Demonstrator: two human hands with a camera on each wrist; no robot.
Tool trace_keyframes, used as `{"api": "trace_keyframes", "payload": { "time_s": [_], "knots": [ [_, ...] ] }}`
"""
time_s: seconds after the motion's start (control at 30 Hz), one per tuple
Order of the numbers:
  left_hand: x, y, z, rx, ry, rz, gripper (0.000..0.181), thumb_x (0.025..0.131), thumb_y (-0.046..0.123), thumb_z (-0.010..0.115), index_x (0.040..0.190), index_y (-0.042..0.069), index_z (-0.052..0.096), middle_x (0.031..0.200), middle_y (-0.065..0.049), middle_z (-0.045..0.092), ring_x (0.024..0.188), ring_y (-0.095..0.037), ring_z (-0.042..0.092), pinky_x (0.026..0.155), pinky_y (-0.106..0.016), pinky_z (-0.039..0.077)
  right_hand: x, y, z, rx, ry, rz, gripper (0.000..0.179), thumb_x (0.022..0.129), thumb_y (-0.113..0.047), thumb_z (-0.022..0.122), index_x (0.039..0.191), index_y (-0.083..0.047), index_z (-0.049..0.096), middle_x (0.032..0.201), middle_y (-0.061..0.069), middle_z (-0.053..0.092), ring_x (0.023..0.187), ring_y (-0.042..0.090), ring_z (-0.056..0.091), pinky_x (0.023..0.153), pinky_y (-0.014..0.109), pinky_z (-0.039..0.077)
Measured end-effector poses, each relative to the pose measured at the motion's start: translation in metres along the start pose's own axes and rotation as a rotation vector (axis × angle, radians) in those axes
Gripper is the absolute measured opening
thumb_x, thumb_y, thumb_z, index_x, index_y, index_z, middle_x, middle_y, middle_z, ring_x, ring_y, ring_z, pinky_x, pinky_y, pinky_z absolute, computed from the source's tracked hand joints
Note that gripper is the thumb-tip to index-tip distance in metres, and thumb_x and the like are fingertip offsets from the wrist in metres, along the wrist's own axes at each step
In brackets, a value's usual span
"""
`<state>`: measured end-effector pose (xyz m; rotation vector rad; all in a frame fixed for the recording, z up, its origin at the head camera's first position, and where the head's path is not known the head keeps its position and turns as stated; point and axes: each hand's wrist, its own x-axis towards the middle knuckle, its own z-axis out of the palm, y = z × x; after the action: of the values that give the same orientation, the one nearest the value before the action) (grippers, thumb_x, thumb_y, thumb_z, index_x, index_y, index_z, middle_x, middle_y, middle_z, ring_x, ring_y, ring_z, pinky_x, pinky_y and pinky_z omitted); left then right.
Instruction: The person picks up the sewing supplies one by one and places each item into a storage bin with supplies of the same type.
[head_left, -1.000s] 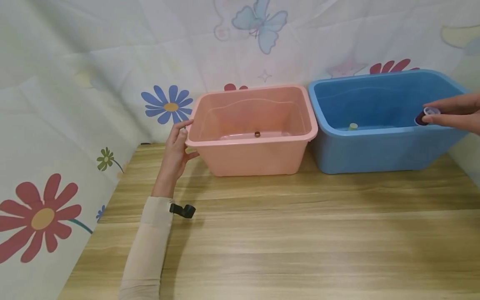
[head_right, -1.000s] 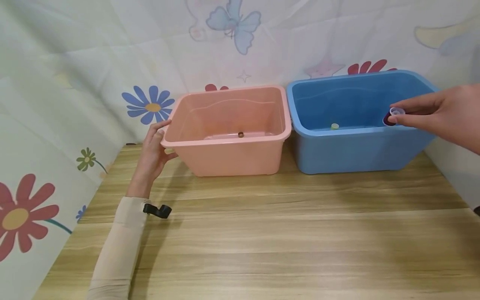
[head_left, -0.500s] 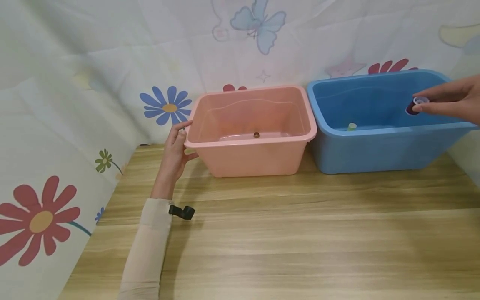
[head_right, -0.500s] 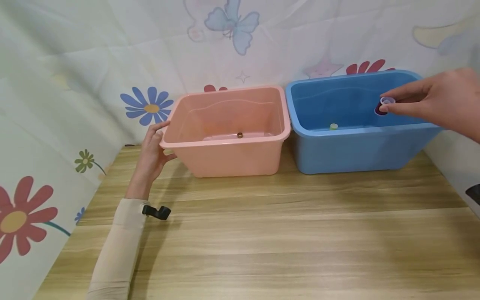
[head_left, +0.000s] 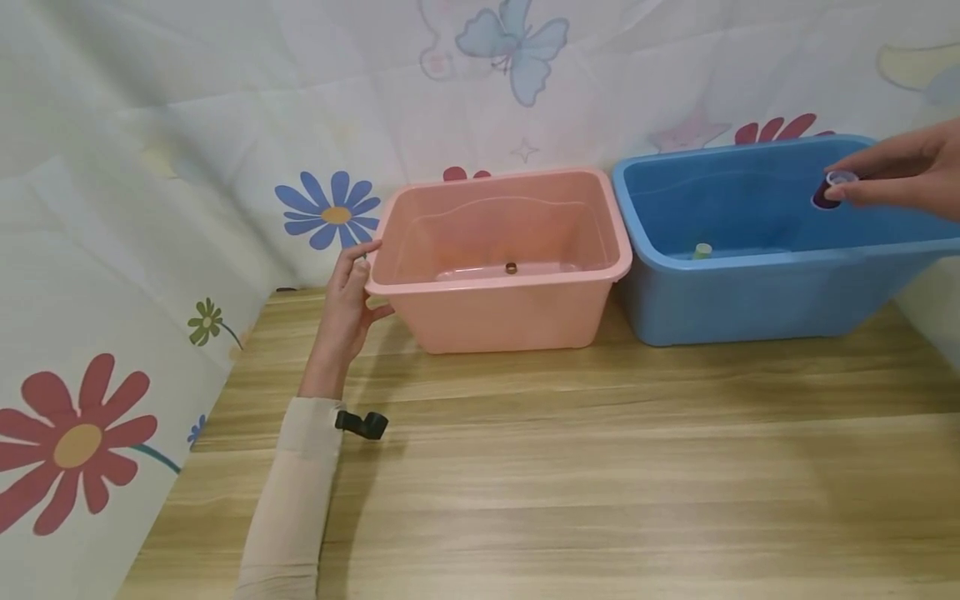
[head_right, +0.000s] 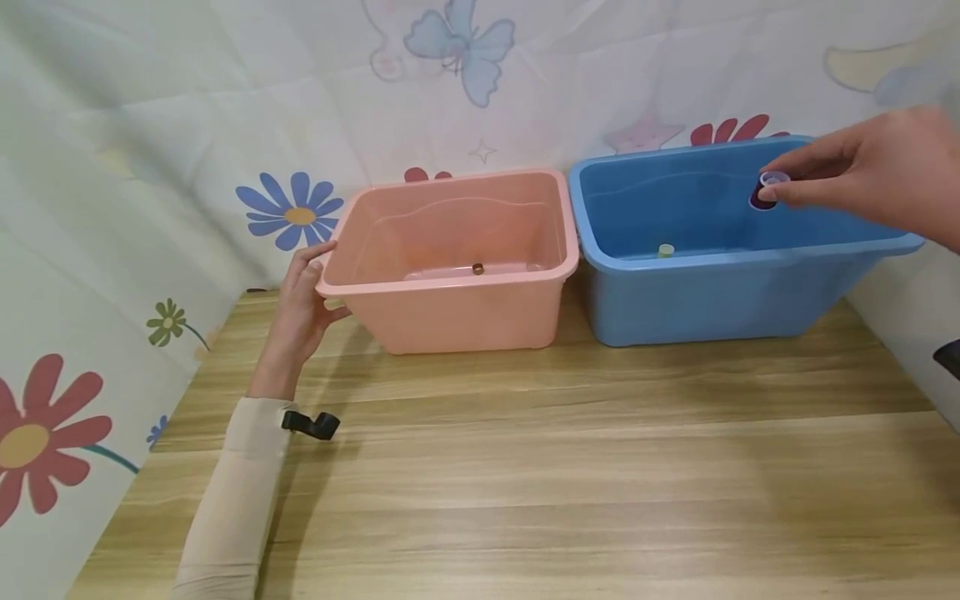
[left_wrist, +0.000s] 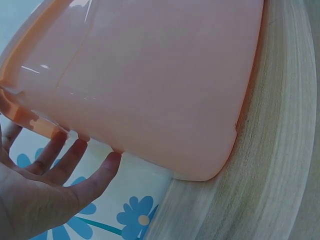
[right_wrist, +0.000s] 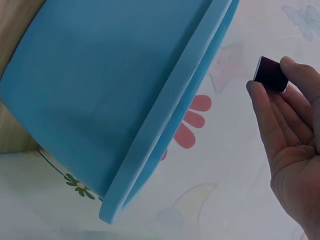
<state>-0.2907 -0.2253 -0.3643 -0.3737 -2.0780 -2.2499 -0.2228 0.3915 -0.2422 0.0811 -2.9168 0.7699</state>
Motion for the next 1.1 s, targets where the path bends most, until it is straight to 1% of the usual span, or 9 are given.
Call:
{"api": "trace_keyframes", "payload": {
  "time_s": [0.2,0.27,0.37,0.47,0.57,0.63,0.7,0.8,1.1],
  "knots": [
    [-0.002,0.0,0.0,-0.009,-0.007,0.002,0.037,0.108,0.033,0.049,0.142,0.021,0.05,0.142,-0.01,0.046,0.117,-0.032,0.058,0.08,-0.042,0.059,0.01,0.009,-0.003,0.018,0.006,-0.017,0.051,0.102,-0.025,0.062,0.133,0.014,0.054,0.094,0.022,0.074,0.07,-0.025,0.043,0.062,0.0,0.033],
    [-0.001,0.001,0.0,-0.011,-0.006,0.001,0.037,0.107,0.034,0.049,0.142,0.021,0.05,0.142,-0.01,0.046,0.116,-0.032,0.058,0.079,-0.042,0.059,0.016,0.013,-0.004,0.004,0.001,0.002,0.053,0.101,-0.027,0.063,0.134,0.014,0.054,0.104,0.034,0.069,0.068,-0.023,0.042,0.068,0.005,0.043],
    [0.0,0.001,0.001,-0.013,-0.001,0.001,0.037,0.107,0.035,0.051,0.141,0.022,0.051,0.142,-0.009,0.046,0.116,-0.031,0.058,0.08,-0.043,0.059,0.025,0.019,-0.008,-0.005,-0.013,0.031,0.056,0.101,-0.029,0.064,0.136,0.013,0.052,0.106,0.034,0.069,0.067,-0.015,0.049,0.091,0.042,0.057],
    [0.0,0.002,0.001,-0.015,0.002,0.003,0.037,0.106,0.036,0.051,0.141,0.022,0.051,0.142,-0.008,0.046,0.116,-0.031,0.058,0.08,-0.043,0.059,0.032,0.02,-0.012,-0.007,-0.035,0.048,0.057,0.101,-0.029,0.063,0.137,0.013,0.05,0.113,0.041,0.063,0.068,-0.002,0.058,0.088,0.072,0.042],
    [0.0,0.002,0.001,-0.017,-0.002,0.0,0.037,0.107,0.035,0.051,0.141,0.022,0.051,0.142,-0.007,0.045,0.117,-0.031,0.057,0.081,-0.043,0.059,0.038,0.022,-0.014,0.003,-0.061,0.031,0.056,0.101,-0.027,0.064,0.135,0.015,0.051,0.106,0.037,0.067,0.067,0.002,0.063,0.073,0.045,0.06],
    [0.0,0.002,0.001,-0.02,-0.002,-0.004,0.037,0.106,0.035,0.051,0.141,0.022,0.051,0.141,-0.008,0.046,0.116,-0.03,0.058,0.08,-0.043,0.059,0.04,0.021,-0.016,-0.013,-0.078,0.023,0.057,0.101,-0.028,0.064,0.134,0.016,0.051,0.107,0.037,0.067,0.064,0.001,0.063,0.071,0.044,0.06],
    [0.0,0.002,0.001,-0.023,0.0,-0.006,0.038,0.106,0.035,0.051,0.142,0.022,0.051,0.14,-0.008,0.046,0.114,-0.028,0.058,0.08,-0.043,0.059,0.043,0.02,-0.017,-0.048,-0.094,0.01,0.058,0.101,-0.03,0.063,0.134,0.017,0.05,0.11,0.039,0.065,0.069,0.024,0.071,0.073,0.047,0.059],
    [0.001,0.003,0.001,-0.029,0.004,-0.007,0.038,0.106,0.036,0.053,0.142,0.022,0.052,0.139,-0.008,0.047,0.112,-0.027,0.059,0.079,-0.043,0.059,0.047,0.018,-0.021,-0.108,-0.118,0.0,0.062,0.101,-0.032,0.063,0.135,0.018,0.047,0.118,0.045,0.058,0.087,0.057,0.066,0.088,0.072,0.041],
    [0.002,0.004,0.003,-0.035,0.002,-0.011,0.038,0.106,0.035,0.053,0.141,0.022,0.052,0.139,-0.007,0.048,0.114,-0.027,0.058,0.08,-0.042,0.059,0.061,0.036,-0.026,-0.115,-0.18,0.011,0.061,0.102,-0.028,0.061,0.136,0.02,0.043,0.113,0.045,0.06,0.089,0.059,0.065,0.078,0.066,0.049]
  ]
}}
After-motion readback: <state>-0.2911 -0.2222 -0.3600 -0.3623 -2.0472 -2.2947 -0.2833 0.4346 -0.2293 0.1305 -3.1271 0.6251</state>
